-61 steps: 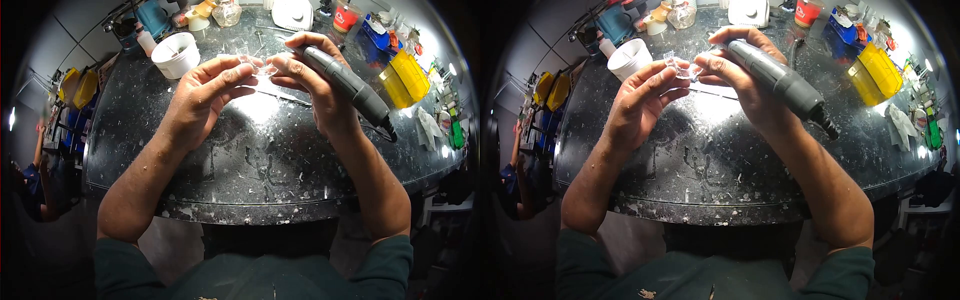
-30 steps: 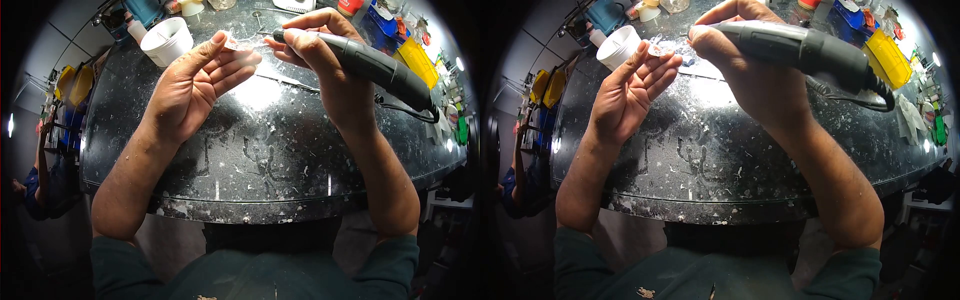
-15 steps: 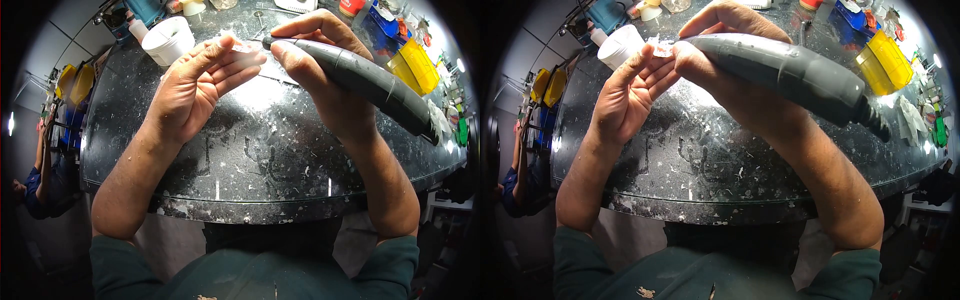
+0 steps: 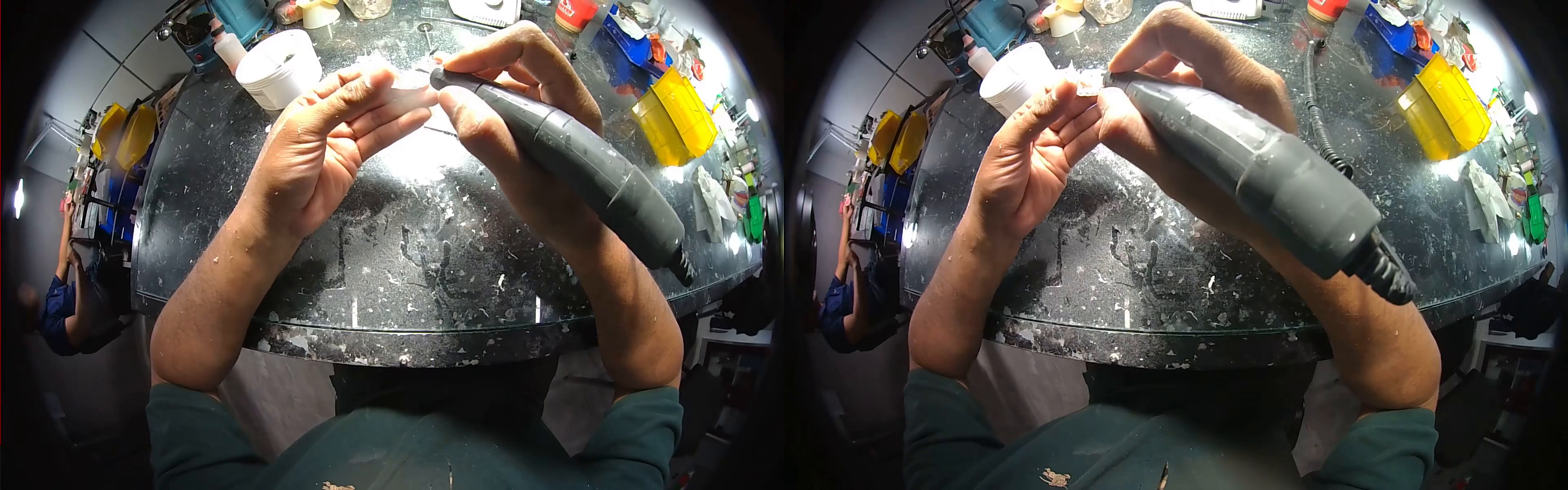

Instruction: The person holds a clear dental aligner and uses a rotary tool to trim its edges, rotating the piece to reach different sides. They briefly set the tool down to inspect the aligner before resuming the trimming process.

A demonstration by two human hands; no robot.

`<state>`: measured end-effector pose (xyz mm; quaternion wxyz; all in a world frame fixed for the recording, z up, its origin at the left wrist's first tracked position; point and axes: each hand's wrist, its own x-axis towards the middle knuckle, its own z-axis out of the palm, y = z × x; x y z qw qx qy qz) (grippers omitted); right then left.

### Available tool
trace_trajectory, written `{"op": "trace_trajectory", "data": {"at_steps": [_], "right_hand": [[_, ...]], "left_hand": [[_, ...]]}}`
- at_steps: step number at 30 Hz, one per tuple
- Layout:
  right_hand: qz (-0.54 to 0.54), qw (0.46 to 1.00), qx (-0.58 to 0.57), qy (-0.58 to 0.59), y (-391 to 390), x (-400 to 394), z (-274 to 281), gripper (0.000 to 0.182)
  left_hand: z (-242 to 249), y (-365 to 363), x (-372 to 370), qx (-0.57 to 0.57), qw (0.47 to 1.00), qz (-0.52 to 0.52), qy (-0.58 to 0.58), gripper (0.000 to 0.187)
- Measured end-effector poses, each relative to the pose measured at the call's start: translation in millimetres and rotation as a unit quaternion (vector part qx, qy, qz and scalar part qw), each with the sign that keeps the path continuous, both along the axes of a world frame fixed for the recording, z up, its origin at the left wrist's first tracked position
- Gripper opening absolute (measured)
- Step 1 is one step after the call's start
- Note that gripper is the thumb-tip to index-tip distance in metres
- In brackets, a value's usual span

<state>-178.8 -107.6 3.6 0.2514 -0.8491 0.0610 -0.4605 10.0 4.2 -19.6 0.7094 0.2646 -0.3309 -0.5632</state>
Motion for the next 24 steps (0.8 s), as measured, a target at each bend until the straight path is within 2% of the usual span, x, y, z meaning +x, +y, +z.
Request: {"op": "trace_trajectory", "data": {"at_steps": [4,7,12,16,20,22,23,24], "right_hand": [[-0.003,0.999,0.041,0.013,7,1,4,0.018],[0.016,0.996,0.060,-0.064,7,4,3,0.020],[-0.008,0.999,0.036,-0.017,6,0,1,0.021],[-0.018,0.999,0.022,0.017,9,-1,5,0.021],[-0.037,0.997,0.065,-0.017,29,10,4,0.022],[0.071,0.977,0.171,-0.106,16,12,-11,0.022],[0.052,0.989,0.122,-0.060,14,4,-3,0.021],[0.052,0.989,0.123,-0.060,13,6,-5,0.021]], "left_hand": [[-1,0,0,-0.011,1.000,-0.014,0.002,0.024],[0,0,-2,-0.007,1.000,0.016,-0.004,0.024],[2,0,-5,-0.003,0.998,0.055,-0.026,0.020],[3,0,-6,-0.020,0.998,0.038,-0.042,0.020],[1,0,-6,-0.024,0.997,0.038,-0.061,0.021],[1,-1,-7,-0.023,0.996,0.043,-0.074,0.021],[3,0,-8,-0.030,0.996,0.037,-0.072,0.021],[4,0,-9,-0.038,0.996,0.031,-0.070,0.021]]}}
